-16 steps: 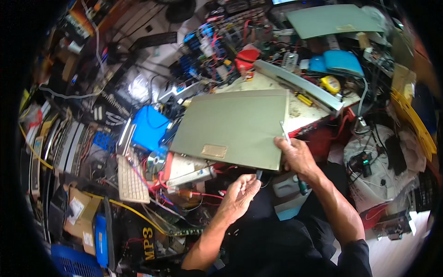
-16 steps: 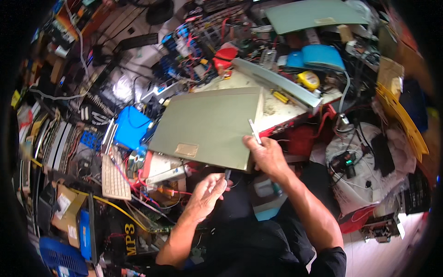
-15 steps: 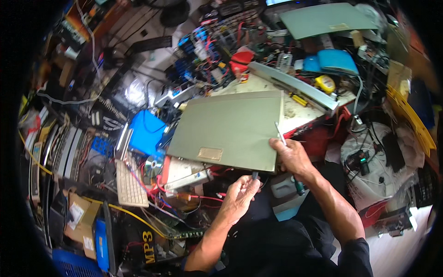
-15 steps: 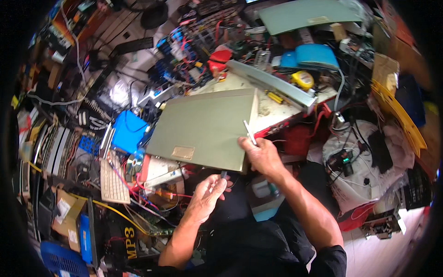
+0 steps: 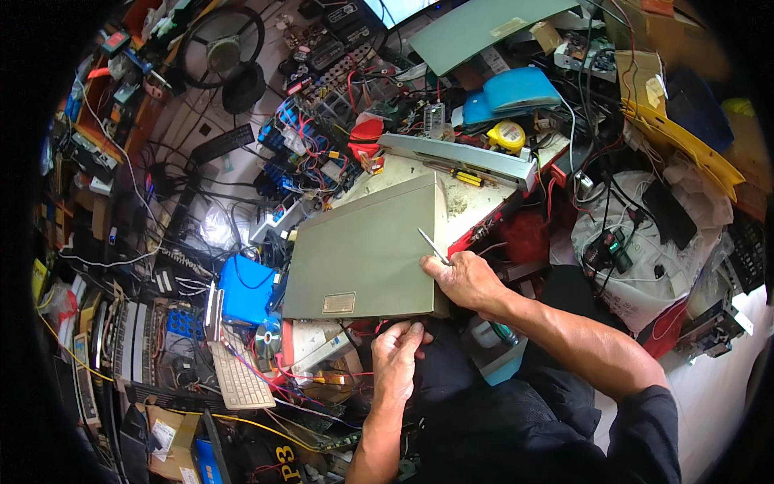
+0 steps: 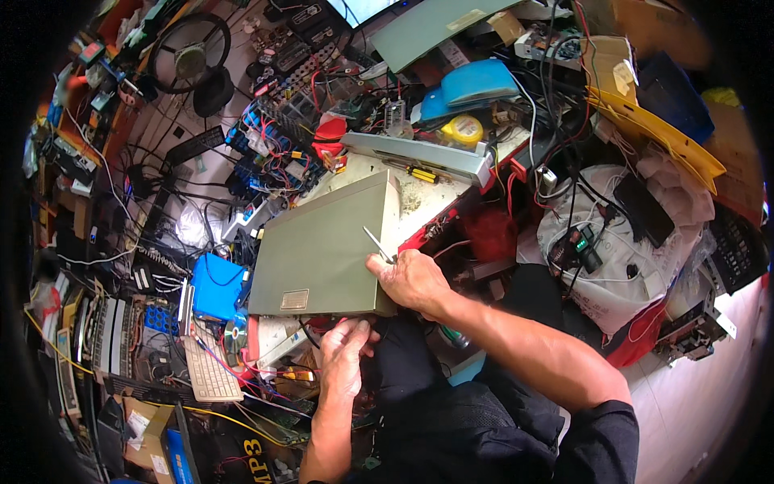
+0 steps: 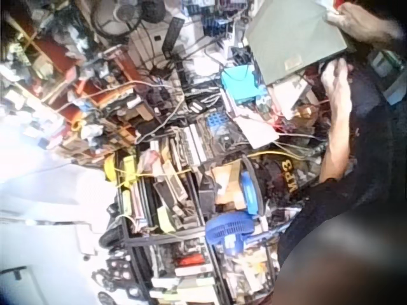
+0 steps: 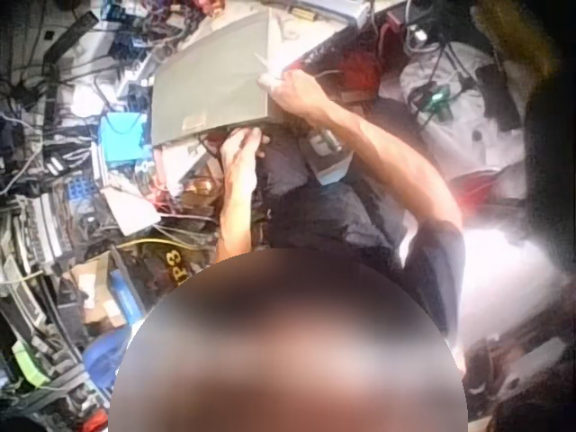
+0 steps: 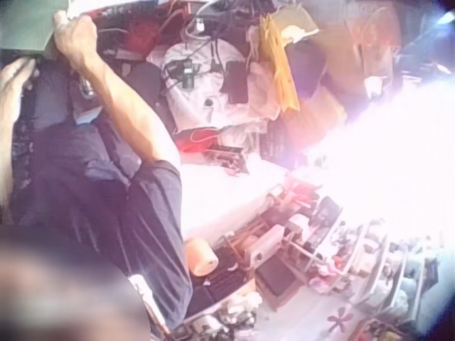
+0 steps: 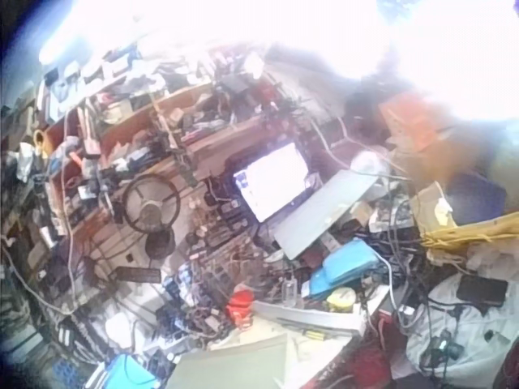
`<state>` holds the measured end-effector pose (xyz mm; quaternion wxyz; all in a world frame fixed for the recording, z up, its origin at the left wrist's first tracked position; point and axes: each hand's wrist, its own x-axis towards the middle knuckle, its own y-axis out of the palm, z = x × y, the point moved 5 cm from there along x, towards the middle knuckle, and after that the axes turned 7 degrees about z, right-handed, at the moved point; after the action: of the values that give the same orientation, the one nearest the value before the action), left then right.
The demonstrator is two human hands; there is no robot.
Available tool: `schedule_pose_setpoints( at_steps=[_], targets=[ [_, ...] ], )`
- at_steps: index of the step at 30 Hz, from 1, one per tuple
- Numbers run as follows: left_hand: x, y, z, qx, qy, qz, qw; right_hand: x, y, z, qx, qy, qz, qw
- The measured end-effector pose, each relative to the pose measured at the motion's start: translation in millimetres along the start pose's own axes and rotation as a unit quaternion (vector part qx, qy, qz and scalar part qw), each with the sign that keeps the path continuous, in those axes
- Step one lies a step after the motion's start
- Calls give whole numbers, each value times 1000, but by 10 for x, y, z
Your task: The person inserts a CD into a beige electronic device, closes the lid, and uses a screwdriver to tighten screws on the casing. The person then flips the device and continues to secure the casing with screws.
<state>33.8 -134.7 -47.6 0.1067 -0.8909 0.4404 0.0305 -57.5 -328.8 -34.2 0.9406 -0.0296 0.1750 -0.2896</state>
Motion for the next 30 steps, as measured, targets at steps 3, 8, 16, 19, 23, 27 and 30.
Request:
schedule_pose_setpoints(
  at_steps=[3, 8, 16, 19, 23, 27, 30],
  targets=[
    [-11, -73, -177, 120, -46, 54, 990, -2, 9, -28, 18, 17, 32, 999],
    [74, -340, -1008, 340, -38, 67, 937, 26, 100, -207, 65, 36, 102, 992],
    [1914, 360, -1339, 541, 287, 163, 774, 113, 68, -264, 57, -36, 133, 989],
    [2432, 424, -1201, 543, 226, 183, 788, 90, 42, -237, 30, -77, 87, 993],
    [2632, 423, -1083, 535, 154, 221, 801, 62, 65, -230, -1, -142, 15, 990],
    [2583, 422, -1036, 554, 209, 193, 782, 68, 109, -265, 2, -131, -12, 991],
    [2499, 438, -999, 566, 303, 162, 749, 19, 118, -252, 85, -132, 19, 987]
  ],
)
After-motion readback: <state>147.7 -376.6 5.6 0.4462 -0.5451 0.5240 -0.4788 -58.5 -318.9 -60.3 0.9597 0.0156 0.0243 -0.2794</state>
